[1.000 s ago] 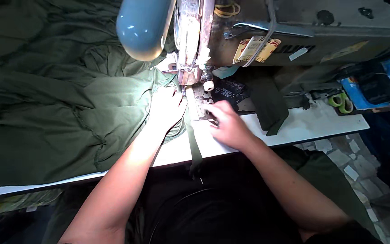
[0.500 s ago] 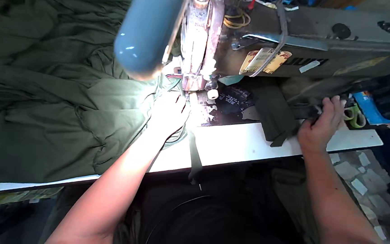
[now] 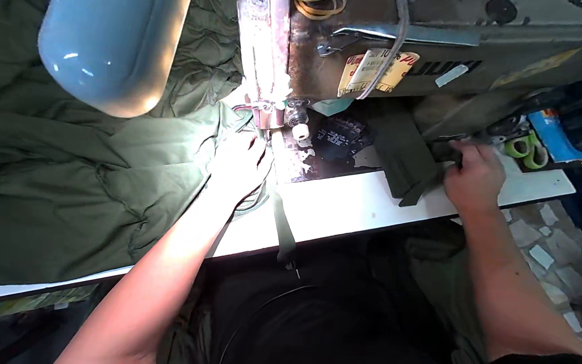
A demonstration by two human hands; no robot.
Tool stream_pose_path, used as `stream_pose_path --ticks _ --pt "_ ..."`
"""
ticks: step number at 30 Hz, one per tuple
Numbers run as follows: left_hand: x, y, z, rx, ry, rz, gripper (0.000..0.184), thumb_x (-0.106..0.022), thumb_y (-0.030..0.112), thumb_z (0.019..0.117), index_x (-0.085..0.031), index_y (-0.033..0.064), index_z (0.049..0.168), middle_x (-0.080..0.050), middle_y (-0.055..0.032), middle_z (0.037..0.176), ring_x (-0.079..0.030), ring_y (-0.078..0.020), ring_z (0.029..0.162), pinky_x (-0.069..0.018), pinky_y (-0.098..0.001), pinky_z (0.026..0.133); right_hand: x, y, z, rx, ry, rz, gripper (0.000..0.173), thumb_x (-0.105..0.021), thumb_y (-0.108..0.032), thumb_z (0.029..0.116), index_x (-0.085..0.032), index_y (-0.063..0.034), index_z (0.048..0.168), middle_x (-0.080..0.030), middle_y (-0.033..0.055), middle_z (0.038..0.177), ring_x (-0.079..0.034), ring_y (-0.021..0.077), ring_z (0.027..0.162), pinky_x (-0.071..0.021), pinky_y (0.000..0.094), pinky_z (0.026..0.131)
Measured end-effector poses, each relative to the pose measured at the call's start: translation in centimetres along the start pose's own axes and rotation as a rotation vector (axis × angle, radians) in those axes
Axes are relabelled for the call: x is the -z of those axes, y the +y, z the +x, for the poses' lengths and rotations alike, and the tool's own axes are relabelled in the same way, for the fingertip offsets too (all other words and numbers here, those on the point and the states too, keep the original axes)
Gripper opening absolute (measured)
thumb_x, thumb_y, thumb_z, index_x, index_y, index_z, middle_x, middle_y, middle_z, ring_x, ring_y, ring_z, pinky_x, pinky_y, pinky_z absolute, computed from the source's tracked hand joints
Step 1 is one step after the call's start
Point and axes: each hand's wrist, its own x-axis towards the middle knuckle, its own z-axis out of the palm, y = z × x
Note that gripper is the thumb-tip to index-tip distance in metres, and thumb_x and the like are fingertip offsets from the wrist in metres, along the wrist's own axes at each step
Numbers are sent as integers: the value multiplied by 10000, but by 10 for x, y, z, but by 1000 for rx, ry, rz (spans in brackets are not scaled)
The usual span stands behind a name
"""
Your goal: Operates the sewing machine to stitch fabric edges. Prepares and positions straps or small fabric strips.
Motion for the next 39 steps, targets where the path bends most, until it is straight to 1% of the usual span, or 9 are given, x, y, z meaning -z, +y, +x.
stream_pose_path --ticks 4,8,11,16,21,28,32,36,39 --pt "-2 -1 0 -21 41 6 397 -493 307 1015 -744 21 1126 -688 -232 1194 -655 -416 1138 -487 -589 979 30 -28 -7 3 244 232 409 -434 32 967 -572 83 1349 -493 287 1499 -457 378 1434 -385 488 1164" --pt "-2 -1 0 -11 19 4 410 -490 310 1021 -738 1 1123 -681 -254 1212 -649 -440 1154 -479 -608 994 37 -115 -47 294 152 551 296 -482 -60 1003 -594 111 1217 -639 215 1175 -658 130 910 -571 280 777" --pt "0 -1 1 -16 -17 10 426 -474 309 1028 -727 -14 1144 -670 -265 1235 -639 -444 1178 -478 -601 1006 13 -196 -95 660 -280 588 210 -617 -53 884 -738 5 1046 -717 164 1091 -720 248 931 -610 420 754" --pt "33 13 -19 -53 -147 1 490 -415 301 1047 -667 -46 1284 -564 -286 1422 -528 -467 1339 -390 -625 1103 2 -233 -117 857 -719 372 250 -557 -54 976 -730 -87 1154 -691 174 1163 -713 348 842 -571 520 663" --pt "71 -4 -77 -294 -214 20 558 -451 461 938 -748 -1 1038 -688 -227 1144 -644 -429 1095 -454 -637 946 14 -200 -61 572 -651 276 260 -569 -12 973 -710 -35 1189 -694 185 1151 -709 368 959 -563 588 772" --pt "112 0 -58 -266 -315 -116 304 -435 205 900 -637 7 789 -621 -148 769 -641 -334 805 -476 -532 759 -10 -271 -7 601 -747 559 350 -518 1 998 -658 6 1319 -660 208 1307 -608 323 1254 -444 492 1080" --pt "176 -2 -33 -138 -448 168 333 -444 312 907 -601 70 740 -557 -93 660 -606 -318 648 -455 -529 590 -12 -286 -4 609 -904 415 267 -501 5 983 -672 31 1186 -675 211 1123 -628 324 1095 -472 496 946" --pt "205 -2 -20 -97 -496 484 322 -477 239 933 -655 2 805 -623 -195 659 -674 -437 709 -472 -664 765 -10 -271 -14 633 -851 541 287 -514 17 975 -671 56 1212 -671 222 1146 -626 314 1105 -476 473 970" --pt "199 41 -24 -281 -452 106 243 -514 296 825 -588 173 629 -473 25 550 -520 -155 497 -403 -399 471 -4 -252 -48 678 -719 780 262 -573 49 906 -717 52 1125 -708 192 1026 -667 267 955 -528 431 855"
